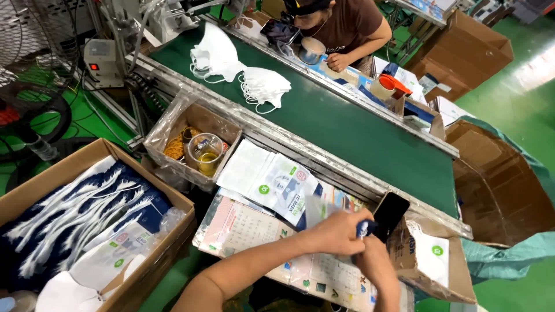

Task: Packaging face masks into plastic sleeves and bags in a manufacturing facility.

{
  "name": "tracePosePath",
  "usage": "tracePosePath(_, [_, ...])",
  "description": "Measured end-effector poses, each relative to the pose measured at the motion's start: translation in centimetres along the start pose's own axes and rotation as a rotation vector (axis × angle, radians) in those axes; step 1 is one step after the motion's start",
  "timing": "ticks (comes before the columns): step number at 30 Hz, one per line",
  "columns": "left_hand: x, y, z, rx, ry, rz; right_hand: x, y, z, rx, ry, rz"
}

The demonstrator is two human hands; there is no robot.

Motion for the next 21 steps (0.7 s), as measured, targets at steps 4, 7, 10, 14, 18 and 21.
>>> tracePosePath(4, [-2.3, -3.6, 2.6, 0.073, 0.051, -0.086, -1.0, -2.2, 0.7, -0.009, -0.04, -0.119])
tracePosePath(7, [-3.3, -5.3, 3.5, -0.205, 0.081, -0.074, -0.1, -4.9, -2.9, -0.043, 0.146, -0.174])
tracePosePath(10, [-3.8, -3.2, 0.4, 0.104, 0.814, 0.055, -0.2, -4.6, -2.5, -0.138, 0.174, -0.034])
tracePosePath(14, [-4.2, -2.7, -1.2, 0.117, 0.051, -0.323, 0.3, -2.8, 2.0, -0.616, 0.352, 0.068])
tracePosePath(18, [-3.1, -2.2, -1.0, -0.059, 0.158, -0.207, -0.5, -5.9, -4.2, -0.451, -0.047, 0.023])
tracePosePath(21, [-3.0, -4.0, 0.3, 0.209, 0.144, -0.071, -2.1, -11.4, -11.9, -0.4, -0.236, 0.4])
Point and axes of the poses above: each hand's wrist, its own x-axis away from the middle knuckle, its own y-axis out of the palm, z = x × y, the point moved 1 cm from there along -x, towards the middle knuckle, and after that the axes turned 15 degrees about z, right-handed, at the moved point
